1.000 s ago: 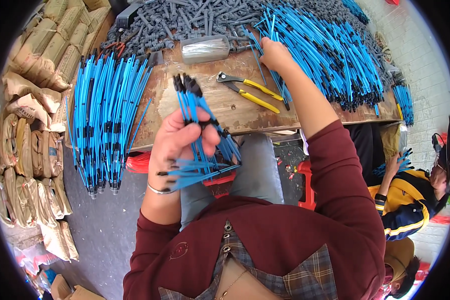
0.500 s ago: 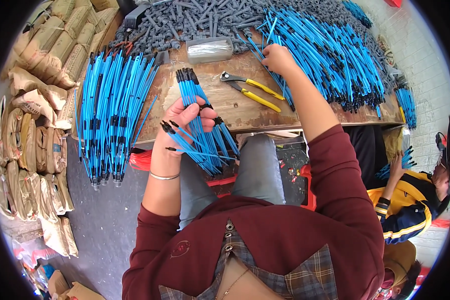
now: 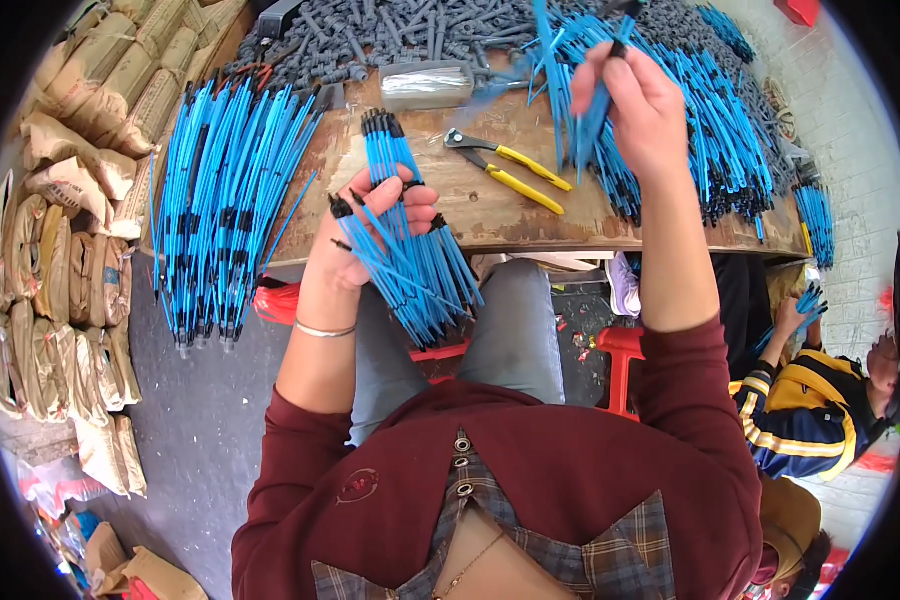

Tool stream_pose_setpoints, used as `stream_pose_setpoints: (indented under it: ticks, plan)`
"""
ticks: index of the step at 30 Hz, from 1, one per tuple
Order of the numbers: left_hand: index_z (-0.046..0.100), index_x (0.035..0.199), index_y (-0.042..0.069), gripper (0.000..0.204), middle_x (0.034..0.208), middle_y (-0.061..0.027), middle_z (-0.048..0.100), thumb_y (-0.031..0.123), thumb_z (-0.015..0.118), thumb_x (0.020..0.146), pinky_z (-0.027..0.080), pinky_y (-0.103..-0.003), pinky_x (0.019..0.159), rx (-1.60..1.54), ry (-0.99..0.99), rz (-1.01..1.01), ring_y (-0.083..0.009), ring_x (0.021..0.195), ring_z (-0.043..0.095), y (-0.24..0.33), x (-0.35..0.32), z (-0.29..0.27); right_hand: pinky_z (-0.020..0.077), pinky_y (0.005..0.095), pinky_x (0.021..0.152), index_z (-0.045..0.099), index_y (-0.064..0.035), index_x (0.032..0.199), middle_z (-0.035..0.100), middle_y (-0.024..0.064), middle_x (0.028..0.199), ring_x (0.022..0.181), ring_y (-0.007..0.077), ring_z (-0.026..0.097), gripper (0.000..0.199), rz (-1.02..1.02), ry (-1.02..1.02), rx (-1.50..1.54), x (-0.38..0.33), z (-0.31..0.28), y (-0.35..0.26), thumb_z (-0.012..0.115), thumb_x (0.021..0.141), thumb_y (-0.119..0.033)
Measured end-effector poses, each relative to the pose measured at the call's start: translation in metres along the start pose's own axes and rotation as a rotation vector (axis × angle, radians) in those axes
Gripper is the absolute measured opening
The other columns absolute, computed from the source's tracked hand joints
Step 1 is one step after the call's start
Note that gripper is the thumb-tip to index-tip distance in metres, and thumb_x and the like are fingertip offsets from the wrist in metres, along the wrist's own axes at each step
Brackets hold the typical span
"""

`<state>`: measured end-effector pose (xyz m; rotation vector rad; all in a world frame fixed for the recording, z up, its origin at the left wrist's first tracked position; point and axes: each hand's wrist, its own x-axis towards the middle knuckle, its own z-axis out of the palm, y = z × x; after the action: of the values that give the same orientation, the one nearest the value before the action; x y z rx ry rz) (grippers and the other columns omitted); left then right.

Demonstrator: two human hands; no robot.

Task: The person threads metal wire through sets of umbrella ribs, attaches the ribs into plastic hub runners, and twists and trims the wire using pliers.

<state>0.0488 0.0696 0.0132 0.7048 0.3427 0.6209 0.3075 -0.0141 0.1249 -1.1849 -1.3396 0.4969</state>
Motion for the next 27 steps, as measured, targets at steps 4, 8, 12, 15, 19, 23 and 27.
stream_pose_setpoints:
  ticks: [4,8,12,15,19,23,27]
  plan:
    - [0.055,0.102,0.004,0.021,0.088,-0.0135,0.065,0.016,0.059,0.085,0.055,-0.033,0.066,0.021,0.016,0.020,-0.0218,0.073,0.065,-0.004,-0.003,0.008,0.0471,0.0262,0.056,0.056,0.0015,0.084,0.059,0.0048,0.067,0.058,0.0126,0.057,0.022,0.233,-0.459,-0.041,-0.053,0.043,-0.025,0.048,0.090,-0.018]
    - [0.055,0.101,0.004,0.019,0.087,-0.0125,0.065,0.013,0.060,0.084,0.054,-0.032,0.066,-0.060,-0.134,0.015,-0.0213,0.073,0.064,-0.007,-0.011,0.016,0.0472,0.0300,0.053,0.056,0.0009,0.088,0.061,0.0096,0.068,0.055,0.0180,0.059,0.021,0.173,-0.386,-0.483,-0.089,0.065,0.010,0.050,0.089,-0.019]
    - [0.057,0.097,0.004,0.015,0.087,-0.0112,0.065,0.010,0.060,0.083,0.053,-0.031,0.065,-0.058,-0.198,0.112,-0.0197,0.073,0.064,-0.019,-0.019,0.031,0.0481,0.0319,0.058,0.057,-0.0008,0.094,0.063,0.0123,0.072,0.061,0.0227,0.063,0.020,0.178,-0.301,-0.551,-0.121,0.083,0.033,0.051,0.089,-0.019]
    - [0.057,0.096,0.004,0.014,0.087,-0.0109,0.065,0.007,0.060,0.083,0.052,-0.030,0.066,0.117,-0.078,0.081,-0.0189,0.075,0.064,-0.024,-0.042,0.046,0.0486,0.0320,0.063,0.057,-0.0017,0.099,0.064,0.0126,0.077,0.068,0.0244,0.064,0.021,0.186,-0.314,-0.494,-0.144,0.087,0.027,0.052,0.088,-0.019]
    - [0.058,0.095,0.002,0.013,0.087,-0.0104,0.065,0.003,0.060,0.082,0.052,-0.029,0.068,0.147,-0.065,0.045,-0.0174,0.077,0.064,-0.042,-0.073,0.054,0.0484,0.0314,0.070,0.055,-0.0021,0.107,0.064,0.0137,0.085,0.078,0.0255,0.063,0.025,0.123,-0.409,-0.439,-0.169,0.075,0.028,0.052,0.088,-0.018]
    - [0.059,0.094,0.001,0.012,0.087,-0.0108,0.065,0.001,0.059,0.082,0.052,-0.029,0.069,0.227,0.097,0.197,-0.0171,0.078,0.063,-0.048,-0.034,0.047,0.0476,0.0308,0.075,0.054,-0.0016,0.110,0.063,0.0152,0.092,0.085,0.0247,0.062,0.027,0.006,-0.244,-0.551,-0.163,0.067,0.046,0.053,0.088,-0.017]
    - [0.059,0.093,0.001,0.011,0.087,-0.0101,0.065,0.001,0.058,0.082,0.051,-0.029,0.070,0.323,0.120,0.363,-0.0159,0.077,0.063,-0.057,-0.020,0.047,0.0469,0.0319,0.078,0.053,-0.0001,0.112,0.060,0.0156,0.102,0.091,0.0250,0.060,0.029,-0.007,-0.020,-0.413,-0.125,0.050,0.026,0.053,0.087,-0.015]
